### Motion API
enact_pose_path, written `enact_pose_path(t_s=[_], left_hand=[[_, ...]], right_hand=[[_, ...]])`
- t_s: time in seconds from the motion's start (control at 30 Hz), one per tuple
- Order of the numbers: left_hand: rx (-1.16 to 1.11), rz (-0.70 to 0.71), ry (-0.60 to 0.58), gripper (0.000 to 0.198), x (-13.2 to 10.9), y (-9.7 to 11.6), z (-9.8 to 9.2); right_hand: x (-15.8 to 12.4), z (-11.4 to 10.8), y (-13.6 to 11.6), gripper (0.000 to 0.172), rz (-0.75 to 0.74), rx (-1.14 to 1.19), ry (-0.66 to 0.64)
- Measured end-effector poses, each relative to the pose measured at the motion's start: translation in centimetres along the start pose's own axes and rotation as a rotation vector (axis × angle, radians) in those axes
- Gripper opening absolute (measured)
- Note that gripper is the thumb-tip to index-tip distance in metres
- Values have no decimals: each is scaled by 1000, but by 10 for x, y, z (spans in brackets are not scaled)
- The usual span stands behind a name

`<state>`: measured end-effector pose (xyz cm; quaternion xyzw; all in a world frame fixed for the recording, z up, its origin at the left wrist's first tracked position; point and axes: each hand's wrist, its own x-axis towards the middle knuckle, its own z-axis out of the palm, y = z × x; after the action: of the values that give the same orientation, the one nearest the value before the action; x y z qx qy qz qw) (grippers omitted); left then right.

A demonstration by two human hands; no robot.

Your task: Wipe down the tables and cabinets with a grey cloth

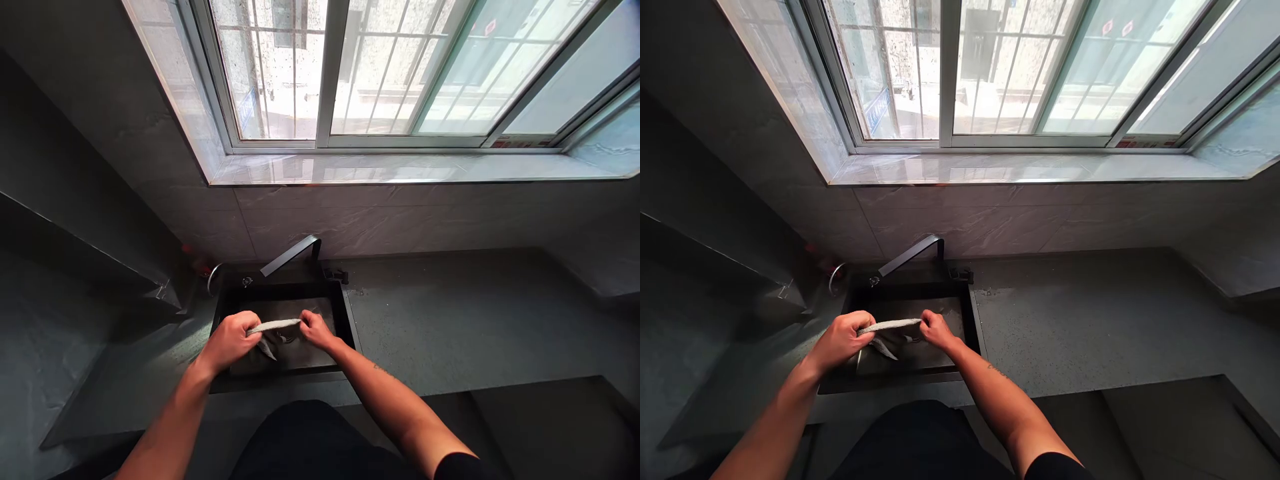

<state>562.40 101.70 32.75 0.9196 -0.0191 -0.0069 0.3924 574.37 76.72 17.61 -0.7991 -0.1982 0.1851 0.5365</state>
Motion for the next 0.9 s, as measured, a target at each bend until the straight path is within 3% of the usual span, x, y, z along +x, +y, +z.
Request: enact_pose_path(t_s=[0.1, 0.13, 0.23, 0.27, 0.3, 0.37, 0.47, 0.63, 0.73, 0.9], left_hand=[[-150, -80, 40, 4, -4, -22, 21], [-224, -89, 34, 11, -4, -28, 33], [-372, -71, 78, 73, 0, -39, 77], [-376, -74, 130, 83, 2, -40, 90], [-366, -88, 178, 85, 5, -41, 101], [-350, -122, 234, 70, 10, -40, 116], [-352, -105, 213, 45, 15, -41, 120], [-309, -92, 247, 31, 14, -47, 112], [-289, -101, 234, 27, 10, -51, 110], [-236, -147, 282, 23, 1, -59, 107]], right_hand=[[4, 14, -18, 20, 24, 109, -3], [6, 21, -27, 24, 33, 179, -34], [8, 41, -50, 38, 74, 507, -138], [9, 44, -55, 41, 93, 615, -165], [10, 45, -58, 44, 118, 696, -186], [13, 39, -55, 49, 218, 775, -173], [25, 11, -34, 51, 412, 819, 11], [61, -53, 7, 35, 600, 850, 332], [85, -77, 13, 19, 640, 888, 407], [119, -95, -2, 6, 586, 954, 422]])
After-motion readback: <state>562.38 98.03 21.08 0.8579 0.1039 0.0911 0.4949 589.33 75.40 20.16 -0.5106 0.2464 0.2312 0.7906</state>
